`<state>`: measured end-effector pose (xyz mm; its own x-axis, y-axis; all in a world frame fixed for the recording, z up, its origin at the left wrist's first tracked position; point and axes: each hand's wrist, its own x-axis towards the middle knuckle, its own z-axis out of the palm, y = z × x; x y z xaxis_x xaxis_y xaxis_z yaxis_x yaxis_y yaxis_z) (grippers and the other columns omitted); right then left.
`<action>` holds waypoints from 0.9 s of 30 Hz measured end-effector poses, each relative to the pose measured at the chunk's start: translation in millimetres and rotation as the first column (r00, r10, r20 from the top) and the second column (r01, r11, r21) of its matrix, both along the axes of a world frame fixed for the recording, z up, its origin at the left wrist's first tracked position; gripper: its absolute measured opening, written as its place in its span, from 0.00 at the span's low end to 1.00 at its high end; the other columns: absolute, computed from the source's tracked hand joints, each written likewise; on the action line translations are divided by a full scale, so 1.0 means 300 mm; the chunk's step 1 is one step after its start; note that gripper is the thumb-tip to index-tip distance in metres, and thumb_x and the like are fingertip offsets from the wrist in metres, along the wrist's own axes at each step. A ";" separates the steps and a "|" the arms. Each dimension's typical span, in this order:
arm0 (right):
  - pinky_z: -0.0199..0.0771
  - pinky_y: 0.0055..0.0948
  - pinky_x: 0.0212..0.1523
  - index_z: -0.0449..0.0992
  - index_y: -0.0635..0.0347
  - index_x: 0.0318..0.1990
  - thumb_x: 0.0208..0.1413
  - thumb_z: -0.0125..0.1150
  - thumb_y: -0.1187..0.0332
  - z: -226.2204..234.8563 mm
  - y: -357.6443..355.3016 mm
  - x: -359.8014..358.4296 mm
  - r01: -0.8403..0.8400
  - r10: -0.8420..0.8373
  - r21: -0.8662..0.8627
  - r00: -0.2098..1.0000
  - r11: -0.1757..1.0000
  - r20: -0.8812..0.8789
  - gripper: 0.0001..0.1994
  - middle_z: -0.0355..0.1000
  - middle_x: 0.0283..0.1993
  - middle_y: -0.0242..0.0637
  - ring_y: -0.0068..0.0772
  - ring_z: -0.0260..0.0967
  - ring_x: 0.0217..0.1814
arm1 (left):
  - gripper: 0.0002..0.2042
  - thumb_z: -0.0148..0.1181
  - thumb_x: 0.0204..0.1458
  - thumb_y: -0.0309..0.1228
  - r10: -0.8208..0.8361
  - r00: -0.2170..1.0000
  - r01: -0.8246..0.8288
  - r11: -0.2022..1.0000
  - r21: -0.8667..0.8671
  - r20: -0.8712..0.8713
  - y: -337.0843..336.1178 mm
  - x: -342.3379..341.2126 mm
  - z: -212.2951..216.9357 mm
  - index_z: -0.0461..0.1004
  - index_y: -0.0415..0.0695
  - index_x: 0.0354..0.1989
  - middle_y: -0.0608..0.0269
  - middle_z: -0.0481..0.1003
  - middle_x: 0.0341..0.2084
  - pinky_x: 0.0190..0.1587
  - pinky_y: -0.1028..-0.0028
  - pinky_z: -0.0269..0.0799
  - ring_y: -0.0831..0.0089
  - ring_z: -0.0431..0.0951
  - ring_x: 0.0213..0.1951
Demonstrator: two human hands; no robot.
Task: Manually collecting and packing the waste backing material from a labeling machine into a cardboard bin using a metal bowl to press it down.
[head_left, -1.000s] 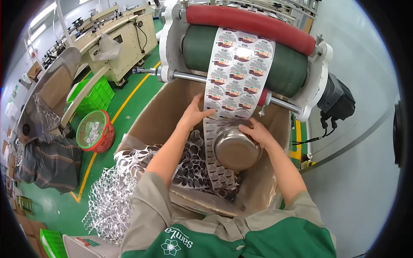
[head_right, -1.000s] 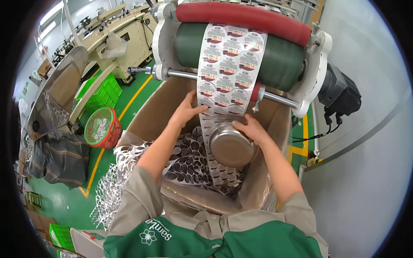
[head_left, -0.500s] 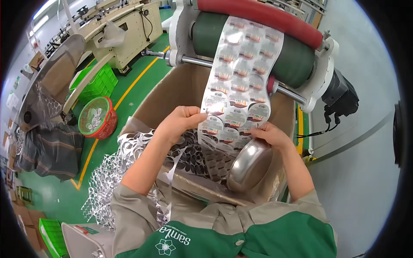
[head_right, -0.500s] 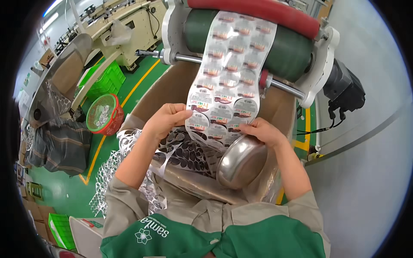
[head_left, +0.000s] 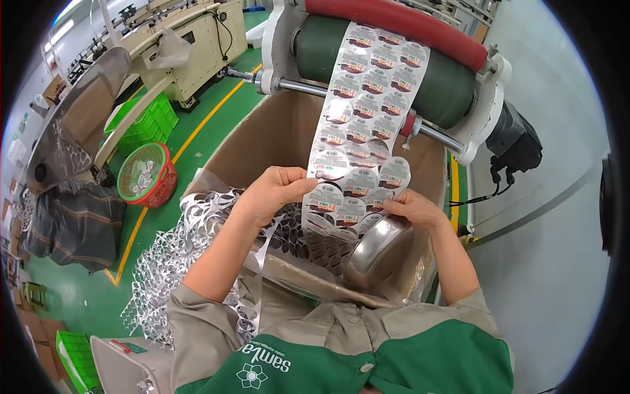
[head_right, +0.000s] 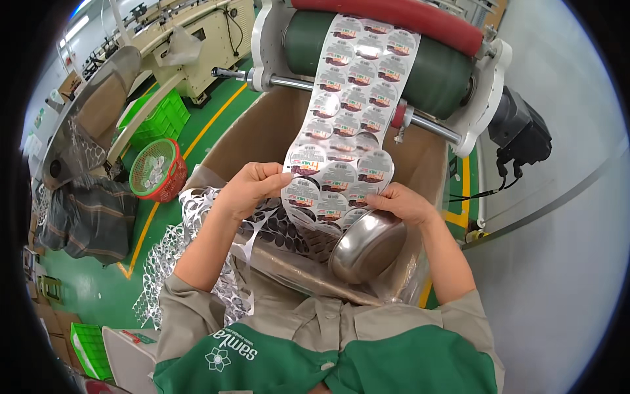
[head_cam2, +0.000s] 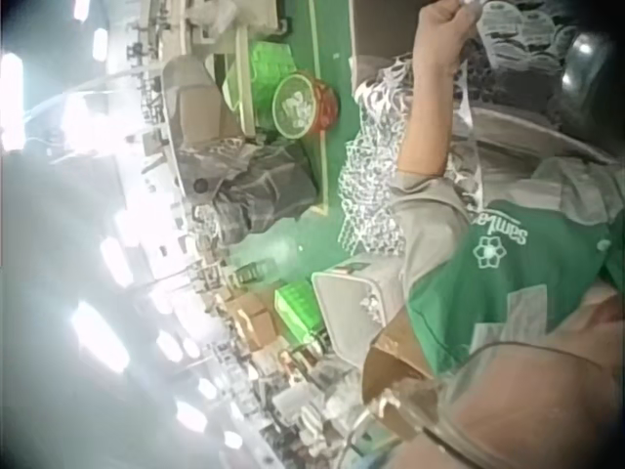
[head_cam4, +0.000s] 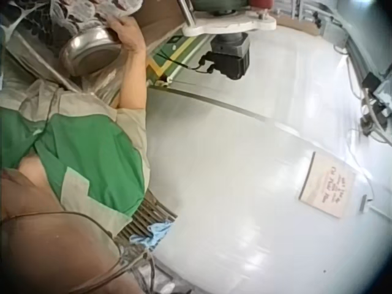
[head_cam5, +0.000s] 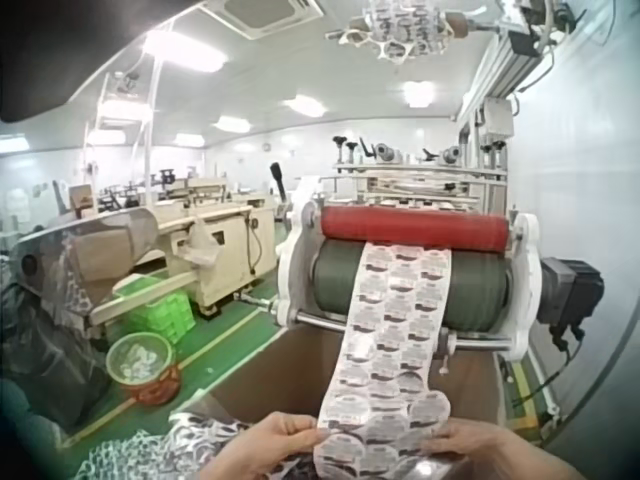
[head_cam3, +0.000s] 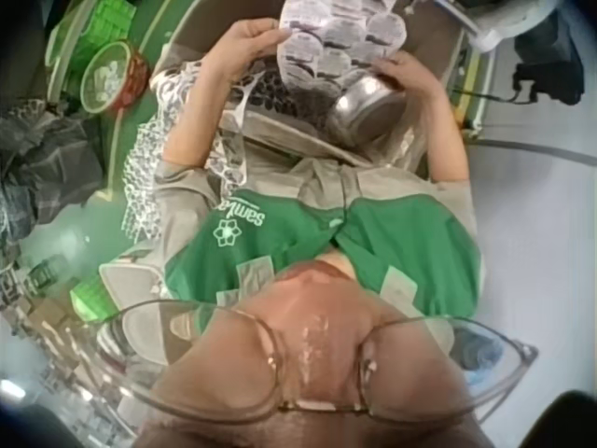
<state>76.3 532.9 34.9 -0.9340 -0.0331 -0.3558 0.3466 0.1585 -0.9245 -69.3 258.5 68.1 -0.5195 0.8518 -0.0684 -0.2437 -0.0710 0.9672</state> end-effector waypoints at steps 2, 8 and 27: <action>0.47 0.15 0.14 0.76 0.57 0.32 0.54 0.53 0.53 -0.023 0.016 0.001 0.001 -0.001 -0.007 1.000 1.000 -0.006 0.16 0.59 0.17 0.18 0.10 0.50 0.15 | 0.11 0.55 0.50 0.30 0.014 1.000 -0.014 1.000 0.005 0.005 0.007 0.002 -0.003 0.73 0.33 0.37 0.62 0.76 0.30 0.38 0.79 0.68 0.80 0.74 0.32; 0.47 0.15 0.14 0.74 0.56 0.24 0.53 0.54 0.52 0.004 0.006 -0.002 -0.031 0.031 0.009 0.999 0.999 0.021 0.17 0.59 0.15 0.19 0.10 0.51 0.14 | 0.11 0.55 0.50 0.30 -0.005 1.000 0.005 1.000 -0.009 0.002 0.004 -0.018 -0.021 0.73 0.34 0.37 0.62 0.76 0.30 0.39 0.79 0.68 0.80 0.74 0.32; 0.51 0.12 0.13 0.75 0.59 0.38 0.55 0.52 0.60 0.028 0.033 -0.017 0.085 -0.092 -0.104 0.994 0.991 -0.060 0.13 0.64 0.19 0.20 0.08 0.54 0.13 | 0.14 0.53 0.53 0.34 0.028 0.998 -0.026 0.999 -0.027 0.050 0.058 -0.008 -0.076 0.72 0.38 0.43 0.69 0.74 0.34 0.39 0.82 0.64 0.85 0.70 0.34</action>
<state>71.4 542.9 43.2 -0.9559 0.0180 -0.2933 0.2937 0.0342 -0.9553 -71.8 275.8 45.2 -0.5377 0.8350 -0.1172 -0.2903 -0.0528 0.9555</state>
